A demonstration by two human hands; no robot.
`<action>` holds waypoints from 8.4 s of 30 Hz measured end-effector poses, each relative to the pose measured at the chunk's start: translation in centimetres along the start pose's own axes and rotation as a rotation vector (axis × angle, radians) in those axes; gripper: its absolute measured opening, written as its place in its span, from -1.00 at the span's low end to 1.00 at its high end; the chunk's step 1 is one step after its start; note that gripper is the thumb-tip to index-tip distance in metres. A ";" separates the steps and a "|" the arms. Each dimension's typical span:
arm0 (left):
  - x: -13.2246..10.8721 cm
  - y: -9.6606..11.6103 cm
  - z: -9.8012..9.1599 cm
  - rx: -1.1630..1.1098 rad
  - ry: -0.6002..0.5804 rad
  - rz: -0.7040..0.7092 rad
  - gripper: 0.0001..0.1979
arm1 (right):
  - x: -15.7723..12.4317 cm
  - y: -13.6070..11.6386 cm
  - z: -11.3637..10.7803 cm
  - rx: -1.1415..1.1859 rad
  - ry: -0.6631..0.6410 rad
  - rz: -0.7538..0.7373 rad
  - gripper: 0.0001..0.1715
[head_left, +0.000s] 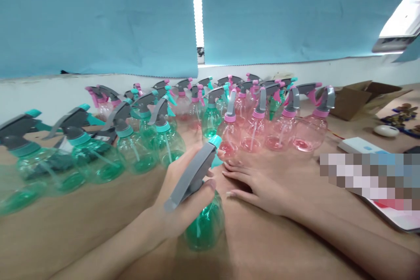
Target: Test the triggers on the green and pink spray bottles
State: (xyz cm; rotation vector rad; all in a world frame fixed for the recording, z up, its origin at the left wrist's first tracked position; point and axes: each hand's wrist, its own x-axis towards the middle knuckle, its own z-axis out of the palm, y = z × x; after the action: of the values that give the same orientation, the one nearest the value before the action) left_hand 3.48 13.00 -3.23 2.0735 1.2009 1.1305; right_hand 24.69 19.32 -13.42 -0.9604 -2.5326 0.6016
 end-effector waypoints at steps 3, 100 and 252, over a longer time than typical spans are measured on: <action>-0.2 0.2 0.0 0.005 0.014 -0.008 -0.94 | 0.0 0.1 0.0 -0.007 0.003 -0.003 -0.30; -0.1 -1.5 2.7 -0.024 0.076 -0.053 -0.46 | 0.1 0.7 0.6 -0.011 0.038 -0.046 -0.32; -0.3 -0.8 2.0 0.059 0.070 -0.029 -0.74 | -0.1 0.4 0.3 0.044 0.065 -0.065 -0.37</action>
State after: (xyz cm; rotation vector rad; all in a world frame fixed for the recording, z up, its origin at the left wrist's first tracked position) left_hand 4.77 13.12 -5.01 2.0688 1.3080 1.1758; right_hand 24.80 19.48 -13.86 -0.8641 -2.4727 0.5951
